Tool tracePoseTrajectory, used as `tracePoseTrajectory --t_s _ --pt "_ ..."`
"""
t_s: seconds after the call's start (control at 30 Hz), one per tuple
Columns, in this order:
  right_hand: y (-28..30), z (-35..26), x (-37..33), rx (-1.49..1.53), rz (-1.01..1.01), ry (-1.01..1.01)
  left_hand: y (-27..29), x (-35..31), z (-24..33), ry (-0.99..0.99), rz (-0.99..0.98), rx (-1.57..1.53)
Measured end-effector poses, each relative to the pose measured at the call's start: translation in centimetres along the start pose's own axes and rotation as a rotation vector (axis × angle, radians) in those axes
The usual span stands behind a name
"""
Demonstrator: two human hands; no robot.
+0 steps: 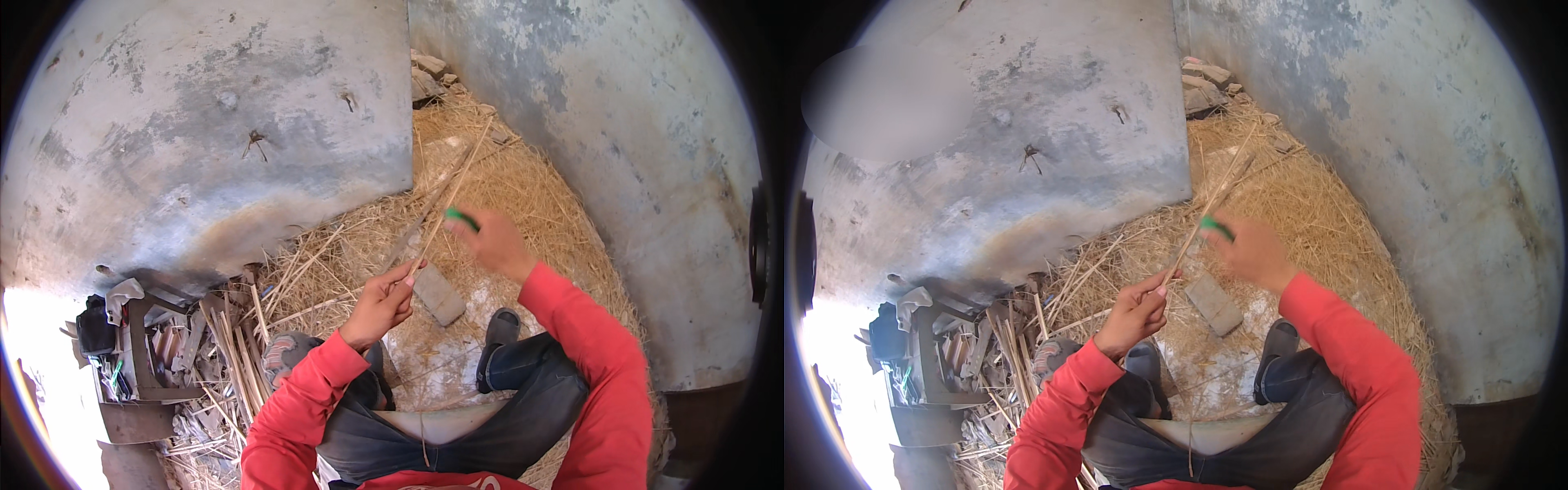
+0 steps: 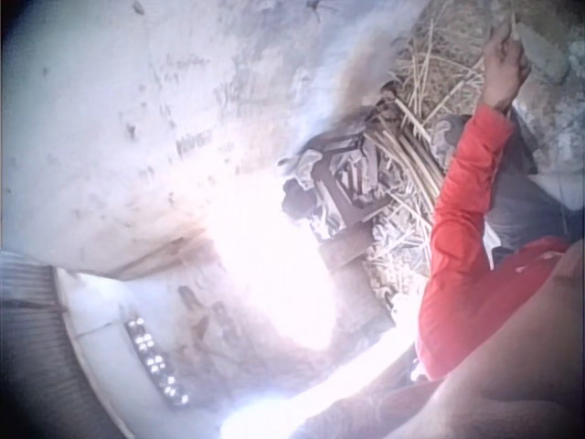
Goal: The person strips the outer layer from a bamboo stick using a small green utility knife while holding the stick between their knees.
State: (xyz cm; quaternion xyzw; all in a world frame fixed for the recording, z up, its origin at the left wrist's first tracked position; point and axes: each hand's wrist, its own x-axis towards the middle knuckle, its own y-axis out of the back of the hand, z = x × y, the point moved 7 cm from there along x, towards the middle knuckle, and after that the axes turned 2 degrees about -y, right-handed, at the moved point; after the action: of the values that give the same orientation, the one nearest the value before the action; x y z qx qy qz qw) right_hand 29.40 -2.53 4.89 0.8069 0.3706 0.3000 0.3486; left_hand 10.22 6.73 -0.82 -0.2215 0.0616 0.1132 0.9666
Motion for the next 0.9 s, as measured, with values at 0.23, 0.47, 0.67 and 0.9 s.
tracePoseTrajectory --t_s 0.23,0.47,0.67,0.9 --pt "13.9 14.2 2.1 0.162 0.467 -0.383 -2.2 -4.2 -1.1 0.057 -0.182 -0.009" --pt "8.8 0.1 -1.4 0.196 0.206 -0.122 -0.4 -3.8 0.0 -0.022 -0.061 0.139" --pt "7.1 0.1 -0.7 0.072 0.143 -0.118 -2.0 -2.6 -0.1 -0.031 -0.136 0.074" --pt "-0.3 -2.8 -4.0 0.003 -0.101 0.007 -1.2 -1.9 -1.1 0.049 -0.103 -0.063"
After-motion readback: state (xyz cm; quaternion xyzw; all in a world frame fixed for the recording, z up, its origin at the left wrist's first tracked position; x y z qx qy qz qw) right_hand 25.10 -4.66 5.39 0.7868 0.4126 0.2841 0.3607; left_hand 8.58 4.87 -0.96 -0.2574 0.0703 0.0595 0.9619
